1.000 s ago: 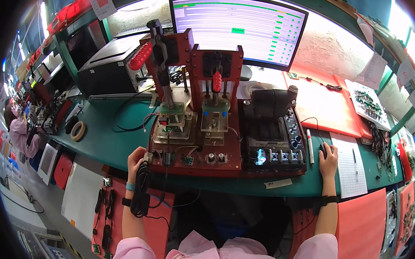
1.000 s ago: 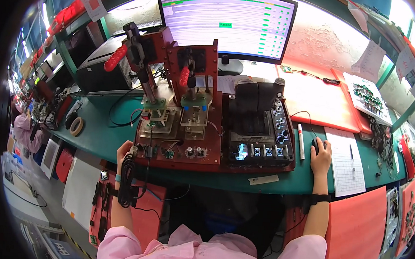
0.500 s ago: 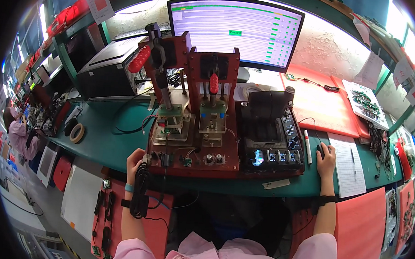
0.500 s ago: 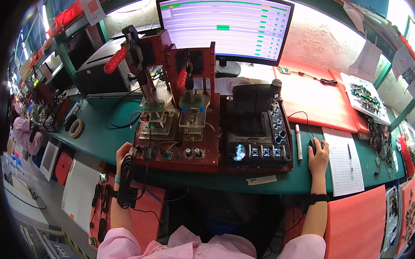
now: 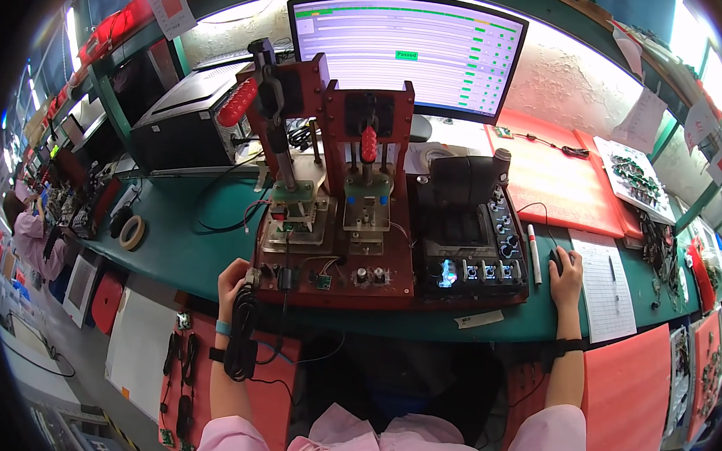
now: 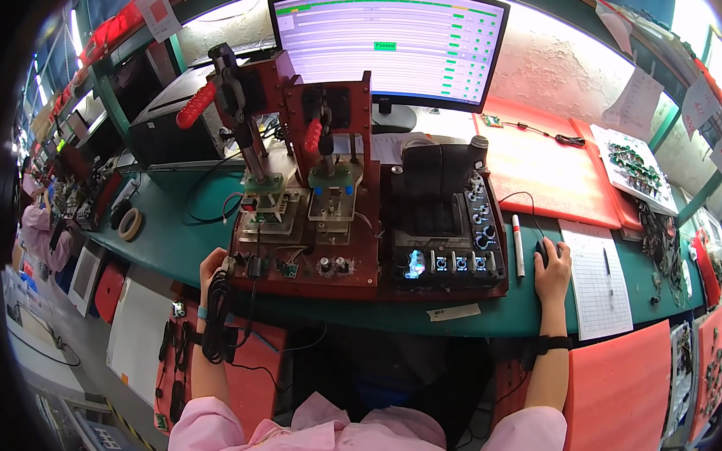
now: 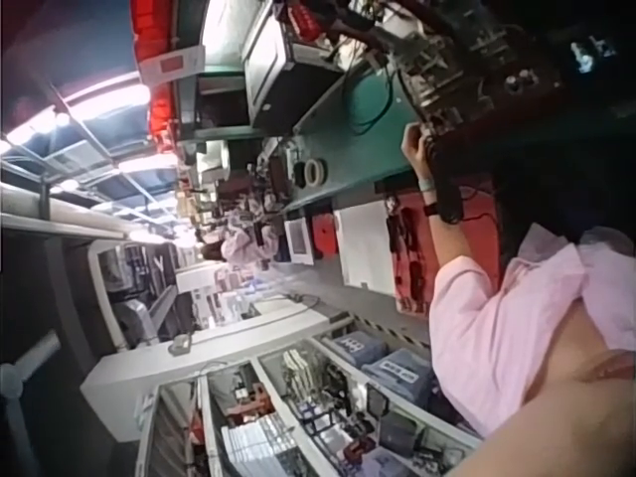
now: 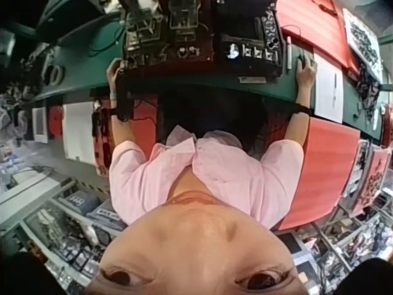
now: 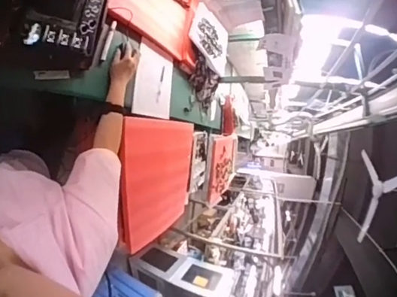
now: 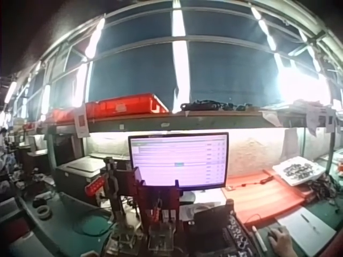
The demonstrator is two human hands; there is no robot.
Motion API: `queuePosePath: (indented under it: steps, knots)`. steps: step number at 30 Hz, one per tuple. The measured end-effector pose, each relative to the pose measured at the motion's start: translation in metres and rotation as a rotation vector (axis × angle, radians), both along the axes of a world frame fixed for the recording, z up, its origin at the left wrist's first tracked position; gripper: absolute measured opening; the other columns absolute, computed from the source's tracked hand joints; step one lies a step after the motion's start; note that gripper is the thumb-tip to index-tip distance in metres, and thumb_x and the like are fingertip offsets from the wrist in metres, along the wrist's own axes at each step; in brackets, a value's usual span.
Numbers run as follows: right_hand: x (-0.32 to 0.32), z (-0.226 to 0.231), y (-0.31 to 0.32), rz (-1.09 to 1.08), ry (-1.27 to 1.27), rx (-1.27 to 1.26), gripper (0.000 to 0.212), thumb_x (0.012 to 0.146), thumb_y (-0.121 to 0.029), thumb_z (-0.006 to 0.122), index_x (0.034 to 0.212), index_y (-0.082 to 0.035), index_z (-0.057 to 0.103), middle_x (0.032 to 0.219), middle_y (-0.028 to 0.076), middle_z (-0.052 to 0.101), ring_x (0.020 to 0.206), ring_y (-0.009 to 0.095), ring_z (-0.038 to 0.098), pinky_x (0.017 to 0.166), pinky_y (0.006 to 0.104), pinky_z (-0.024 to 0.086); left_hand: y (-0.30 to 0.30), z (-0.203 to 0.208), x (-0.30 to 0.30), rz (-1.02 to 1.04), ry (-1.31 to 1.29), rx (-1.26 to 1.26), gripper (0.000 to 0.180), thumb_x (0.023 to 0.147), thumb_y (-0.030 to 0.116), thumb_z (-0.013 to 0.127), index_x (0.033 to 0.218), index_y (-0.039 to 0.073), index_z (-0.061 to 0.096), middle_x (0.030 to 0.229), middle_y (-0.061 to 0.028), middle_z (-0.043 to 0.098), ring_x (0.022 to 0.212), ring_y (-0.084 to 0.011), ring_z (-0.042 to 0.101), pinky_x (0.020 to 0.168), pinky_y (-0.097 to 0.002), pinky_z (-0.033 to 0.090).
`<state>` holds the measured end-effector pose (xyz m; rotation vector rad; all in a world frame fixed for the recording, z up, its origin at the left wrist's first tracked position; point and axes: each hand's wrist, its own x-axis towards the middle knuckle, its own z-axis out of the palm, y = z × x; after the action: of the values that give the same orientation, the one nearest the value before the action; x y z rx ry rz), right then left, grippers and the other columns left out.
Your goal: The person marks circuit boards with a pen, moves a foam sheet, and places a circuit board into a testing fixture. They pull a lever, press buttons on a control panel, and use a mouse before removing the board and returning it to the foam sheet.
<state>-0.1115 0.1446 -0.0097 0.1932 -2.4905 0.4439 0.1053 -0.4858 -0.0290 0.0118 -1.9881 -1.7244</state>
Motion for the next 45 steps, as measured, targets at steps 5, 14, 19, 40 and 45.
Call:
queuePosePath:
  steps: [5, 14, 19, 40, 45]
  knots:
    - [0.001, 0.000, 0.001, -0.013, -0.010, -0.003, 0.036, 0.083, -0.018, 0.063, 0.118, -0.010, 0.060, 0.119, 0.020, 0.050, 0.107, 0.038, 0.052, 0.092, 0.0426, 0.044, 0.003, 0.004, 0.000, -0.002, -0.009, 0.008, 0.014, 0.080, 0.001, 0.050, 0.093, -0.004, 0.053, 0.081, -0.0035, 0.056, 0.074, -0.0095, 0.053, 0.067, -0.0216, 0.044]
    - [-0.001, 0.002, -0.003, -0.046, -0.020, -0.004, 0.036, 0.083, -0.018, 0.064, 0.118, -0.010, 0.060, 0.120, 0.019, 0.049, 0.108, 0.038, 0.052, 0.092, 0.0425, 0.044, -0.022, -0.023, -0.003, 0.020, 0.002, -0.110, 0.020, 0.089, 0.019, 0.060, 0.095, 0.001, 0.054, 0.082, 0.0047, 0.055, 0.071, -0.0025, 0.048, 0.061, -0.0170, 0.038]
    - [-0.001, 0.000, 0.001, -0.052, -0.020, 0.002, 0.037, 0.083, -0.018, 0.063, 0.118, -0.010, 0.060, 0.120, 0.019, 0.049, 0.108, 0.037, 0.051, 0.092, 0.0426, 0.044, -0.018, -0.023, -0.005, 0.035, 0.033, -0.052, 0.021, 0.088, 0.019, 0.060, 0.095, 0.001, 0.054, 0.081, 0.0047, 0.054, 0.070, -0.0023, 0.047, 0.060, -0.0169, 0.037]
    - [-0.006, -0.003, 0.004, -0.077, -0.006, 0.029, 0.039, 0.084, -0.022, 0.062, 0.121, -0.009, 0.057, 0.120, 0.021, 0.048, 0.109, 0.039, 0.049, 0.093, 0.0439, 0.042, -0.021, -0.024, -0.002, 0.017, 0.005, -0.036, 0.025, 0.083, 0.003, 0.055, 0.106, -0.006, 0.055, 0.093, -0.0062, 0.061, 0.087, -0.0126, 0.058, 0.079, -0.0247, 0.046]
    - [0.004, 0.021, -0.010, -0.087, 0.258, 0.052, 0.051, 0.087, -0.027, 0.060, 0.131, -0.005, 0.046, 0.129, 0.023, 0.042, 0.119, 0.041, 0.042, 0.099, 0.0467, 0.037, -0.008, 0.000, 0.010, 0.032, 0.023, 0.086, 0.021, 0.084, 0.008, 0.054, 0.102, -0.003, 0.057, 0.087, -0.0039, 0.060, 0.080, -0.0097, 0.056, 0.071, -0.0218, 0.044]
